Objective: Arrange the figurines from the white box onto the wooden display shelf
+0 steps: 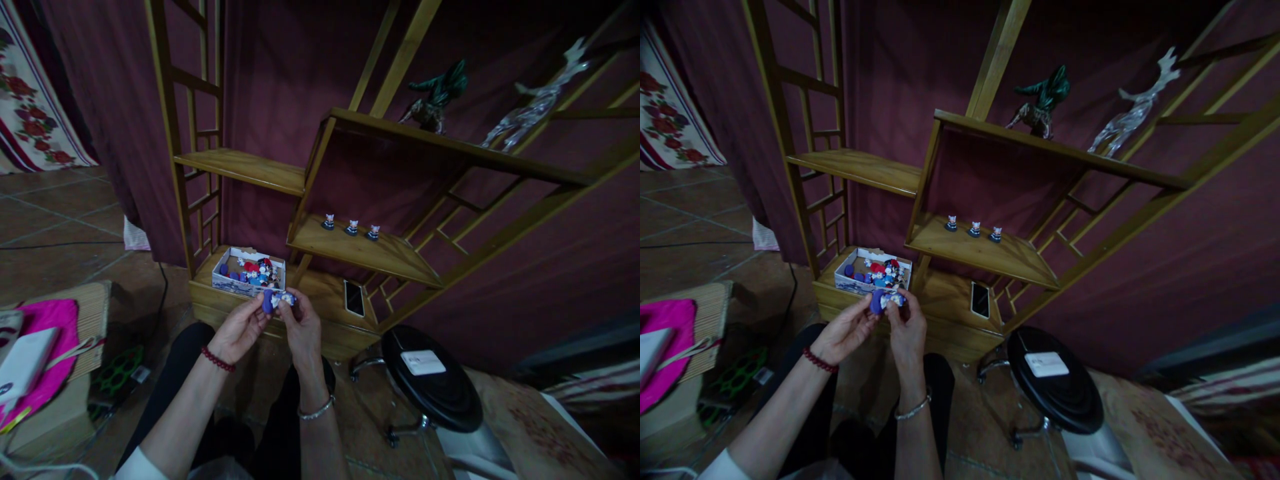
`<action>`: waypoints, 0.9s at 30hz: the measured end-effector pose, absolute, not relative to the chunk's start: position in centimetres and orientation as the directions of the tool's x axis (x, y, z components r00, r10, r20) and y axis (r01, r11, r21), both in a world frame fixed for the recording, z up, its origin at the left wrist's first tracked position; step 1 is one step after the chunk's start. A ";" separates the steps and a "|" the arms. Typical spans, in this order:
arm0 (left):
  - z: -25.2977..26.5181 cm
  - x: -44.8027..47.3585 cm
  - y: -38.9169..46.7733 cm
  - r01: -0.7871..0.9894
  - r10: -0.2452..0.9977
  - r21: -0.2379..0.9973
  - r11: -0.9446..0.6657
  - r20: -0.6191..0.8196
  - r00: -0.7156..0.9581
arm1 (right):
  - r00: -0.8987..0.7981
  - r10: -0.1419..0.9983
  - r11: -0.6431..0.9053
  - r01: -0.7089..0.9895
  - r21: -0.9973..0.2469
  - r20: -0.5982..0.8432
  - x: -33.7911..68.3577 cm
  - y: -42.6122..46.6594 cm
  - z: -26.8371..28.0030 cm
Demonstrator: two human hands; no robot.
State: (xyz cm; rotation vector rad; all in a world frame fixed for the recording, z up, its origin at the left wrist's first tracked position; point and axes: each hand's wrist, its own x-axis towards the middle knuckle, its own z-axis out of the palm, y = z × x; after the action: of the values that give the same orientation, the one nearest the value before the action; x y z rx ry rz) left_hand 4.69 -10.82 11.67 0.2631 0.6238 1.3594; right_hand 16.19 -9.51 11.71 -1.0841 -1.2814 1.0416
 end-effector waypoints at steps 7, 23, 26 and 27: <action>11.5 4.6 -10.9 -0.829 0.958 0.515 0.217 -0.278 0.078 | -0.001 0.972 0.235 0.078 -0.969 0.236 16.2 -9.5 11.8; 13.2 5.5 -10.4 -0.818 0.937 0.524 0.239 -0.345 0.053 | 0.009 0.959 0.283 0.075 -0.956 0.285 16.7 -9.2 12.6; 12.8 5.5 -10.4 -0.817 0.935 0.520 0.247 -0.349 0.061 | -0.004 0.968 0.252 0.047 -0.967 0.252 16.7 -9.3 12.4; 12.7 5.5 -10.4 -0.818 0.935 0.520 0.248 -0.348 0.062 | -0.005 0.970 0.242 0.033 -0.970 0.242 16.7 -9.3 12.3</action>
State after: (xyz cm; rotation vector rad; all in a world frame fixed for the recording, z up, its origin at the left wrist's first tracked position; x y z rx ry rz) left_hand 5.51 -10.44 12.73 0.2043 0.7031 1.3386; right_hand 16.73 -9.29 12.30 -1.0494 -1.3398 1.0115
